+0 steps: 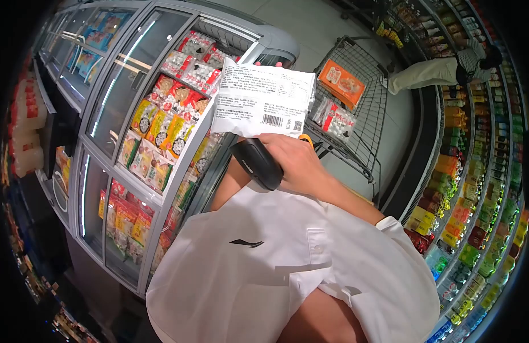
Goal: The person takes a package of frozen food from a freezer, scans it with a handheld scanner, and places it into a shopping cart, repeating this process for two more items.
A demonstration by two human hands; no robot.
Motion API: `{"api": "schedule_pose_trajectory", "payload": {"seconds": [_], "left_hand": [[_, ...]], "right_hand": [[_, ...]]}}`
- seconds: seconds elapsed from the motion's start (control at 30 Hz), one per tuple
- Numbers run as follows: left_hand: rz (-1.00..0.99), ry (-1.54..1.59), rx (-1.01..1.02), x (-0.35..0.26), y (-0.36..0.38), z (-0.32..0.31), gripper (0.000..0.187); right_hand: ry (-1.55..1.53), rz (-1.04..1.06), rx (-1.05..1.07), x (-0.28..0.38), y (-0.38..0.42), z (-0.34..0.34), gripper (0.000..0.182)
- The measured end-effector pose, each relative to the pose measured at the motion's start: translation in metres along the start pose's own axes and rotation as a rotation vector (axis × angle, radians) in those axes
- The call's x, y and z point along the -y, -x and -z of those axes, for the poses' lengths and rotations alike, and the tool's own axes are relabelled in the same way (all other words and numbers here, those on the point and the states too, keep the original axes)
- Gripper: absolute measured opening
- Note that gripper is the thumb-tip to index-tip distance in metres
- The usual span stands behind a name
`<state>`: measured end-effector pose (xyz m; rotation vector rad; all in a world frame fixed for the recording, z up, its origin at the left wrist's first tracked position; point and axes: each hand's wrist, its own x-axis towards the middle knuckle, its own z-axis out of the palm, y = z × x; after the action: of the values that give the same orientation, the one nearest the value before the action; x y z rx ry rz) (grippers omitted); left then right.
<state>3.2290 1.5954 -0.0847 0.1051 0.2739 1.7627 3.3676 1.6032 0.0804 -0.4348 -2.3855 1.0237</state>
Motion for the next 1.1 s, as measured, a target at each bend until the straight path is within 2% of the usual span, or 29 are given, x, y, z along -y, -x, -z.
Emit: {"api": "schedule_pose_trajectory", "payload": {"seconds": [0.03,0.1,0.13,0.17,0.23,0.27,0.3,0.4,0.5,0.57,0.63,0.73,0.9,1.03,1.1], "left_hand": [[0.004,0.005,-0.008,0.001,0.0,0.001,0.046],[0.015,0.009,-0.026,0.002,0.005,0.003,0.046],[0.021,0.011,-0.034,0.003,0.003,0.004,0.046],[0.026,0.014,-0.04,0.004,0.001,0.005,0.046],[0.037,0.021,-0.052,0.007,-0.002,0.005,0.045],[0.042,0.025,-0.059,0.009,-0.003,0.006,0.045],[0.047,0.029,-0.064,0.01,-0.005,0.006,0.045],[0.057,0.033,-0.079,0.013,-0.007,0.006,0.045],[0.075,0.037,-0.098,0.016,-0.006,0.006,0.044],[0.089,0.052,-0.11,0.023,-0.005,0.005,0.044],[0.097,0.071,-0.117,0.03,-0.006,0.004,0.044],[0.094,0.093,-0.133,0.034,-0.006,0.002,0.043],[0.078,0.113,-0.151,0.033,-0.009,-0.001,0.043],[0.083,0.128,-0.167,0.033,-0.012,-0.002,0.042],[0.086,0.138,-0.176,0.033,-0.012,-0.002,0.042]], "right_hand": [[-0.003,-0.004,0.003,0.003,0.002,0.008,0.03],[-0.051,-0.342,0.073,0.001,0.011,0.028,0.032],[-0.101,-0.395,-0.065,-0.009,0.017,0.027,0.033],[-0.128,-0.372,-0.097,-0.019,0.022,0.032,0.029],[-0.545,-0.856,-0.028,-0.014,0.018,0.051,0.023],[-0.827,-0.923,-0.165,-0.015,0.017,0.055,0.029],[-0.948,-0.914,-0.246,-0.017,0.016,0.057,0.039],[-0.977,-0.95,-0.276,-0.01,0.003,0.063,0.039],[-0.966,-0.926,-0.055,0.003,-0.013,0.052,0.03],[-0.89,-0.971,-0.03,0.012,-0.017,0.038,0.028],[-0.912,-0.954,-0.03,0.007,-0.016,0.033,0.028],[-0.939,-0.926,-0.021,0.002,-0.016,0.031,0.038],[-1.158,-0.993,-0.018,-0.008,-0.021,0.03,0.042],[-1.224,-1.057,-0.042,-0.013,-0.029,0.033,0.04],[-1.261,-1.076,-0.018,-0.015,-0.032,0.033,0.045]]}}
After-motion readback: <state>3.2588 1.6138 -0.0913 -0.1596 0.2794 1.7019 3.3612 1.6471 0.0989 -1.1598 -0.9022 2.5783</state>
